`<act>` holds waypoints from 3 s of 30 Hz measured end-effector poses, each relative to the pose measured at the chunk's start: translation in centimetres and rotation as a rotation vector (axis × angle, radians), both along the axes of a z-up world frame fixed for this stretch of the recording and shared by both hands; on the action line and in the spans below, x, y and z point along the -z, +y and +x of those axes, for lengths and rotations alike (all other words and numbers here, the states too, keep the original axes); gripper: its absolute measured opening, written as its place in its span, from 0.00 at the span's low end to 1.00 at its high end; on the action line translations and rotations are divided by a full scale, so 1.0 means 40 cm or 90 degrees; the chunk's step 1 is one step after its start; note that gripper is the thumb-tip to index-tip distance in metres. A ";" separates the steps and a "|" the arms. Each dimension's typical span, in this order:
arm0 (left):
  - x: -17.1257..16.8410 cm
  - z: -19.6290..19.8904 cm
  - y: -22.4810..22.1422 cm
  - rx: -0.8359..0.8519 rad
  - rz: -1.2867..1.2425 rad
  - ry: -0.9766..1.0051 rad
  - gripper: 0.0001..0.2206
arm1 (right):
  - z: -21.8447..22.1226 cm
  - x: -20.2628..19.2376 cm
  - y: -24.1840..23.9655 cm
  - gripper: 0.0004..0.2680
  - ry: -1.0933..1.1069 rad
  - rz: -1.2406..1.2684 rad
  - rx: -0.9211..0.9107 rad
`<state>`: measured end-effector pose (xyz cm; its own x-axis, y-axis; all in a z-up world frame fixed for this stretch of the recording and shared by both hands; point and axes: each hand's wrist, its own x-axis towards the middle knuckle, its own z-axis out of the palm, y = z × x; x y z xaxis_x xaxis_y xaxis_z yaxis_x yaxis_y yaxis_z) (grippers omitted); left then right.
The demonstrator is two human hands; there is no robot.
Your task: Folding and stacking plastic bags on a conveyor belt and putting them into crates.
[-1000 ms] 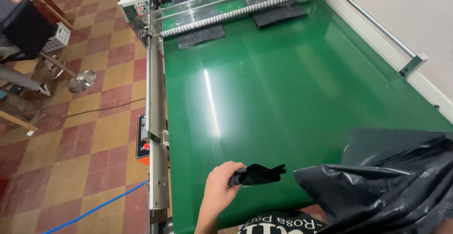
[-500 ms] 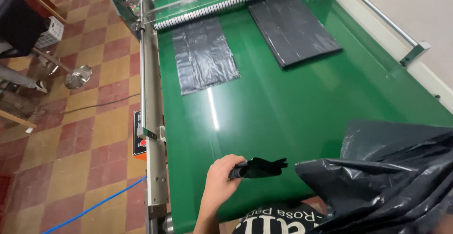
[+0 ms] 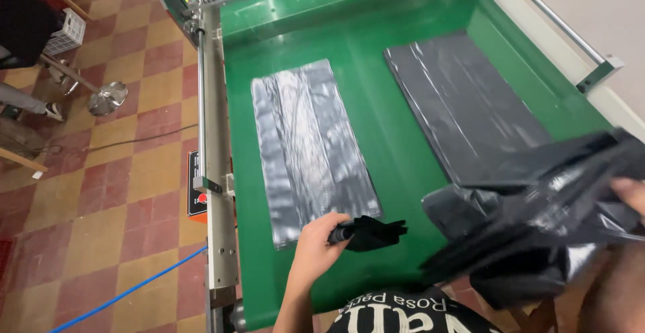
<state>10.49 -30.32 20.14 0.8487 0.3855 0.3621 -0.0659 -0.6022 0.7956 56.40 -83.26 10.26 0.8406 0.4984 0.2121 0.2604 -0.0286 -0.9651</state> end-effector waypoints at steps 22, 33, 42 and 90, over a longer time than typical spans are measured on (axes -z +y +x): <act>0.534 0.295 0.650 -0.045 -0.249 0.407 0.27 | 0.093 0.143 0.621 0.07 -0.034 -0.065 0.289; 0.362 0.391 0.517 -0.227 0.303 0.447 0.31 | -0.030 0.151 0.523 0.12 -0.430 -0.403 0.450; 0.207 0.567 0.030 0.141 0.166 0.077 0.39 | -0.231 -0.021 0.567 0.10 -0.206 -0.097 0.244; 0.129 0.397 -0.526 0.215 0.292 0.001 0.21 | -0.539 0.093 0.372 0.13 0.744 0.251 0.048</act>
<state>26.38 -51.35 14.98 0.8983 -0.1036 0.4269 -0.3137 -0.8317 0.4582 34.83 -68.37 6.53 0.6498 0.5135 -0.5604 -0.7536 0.3396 -0.5628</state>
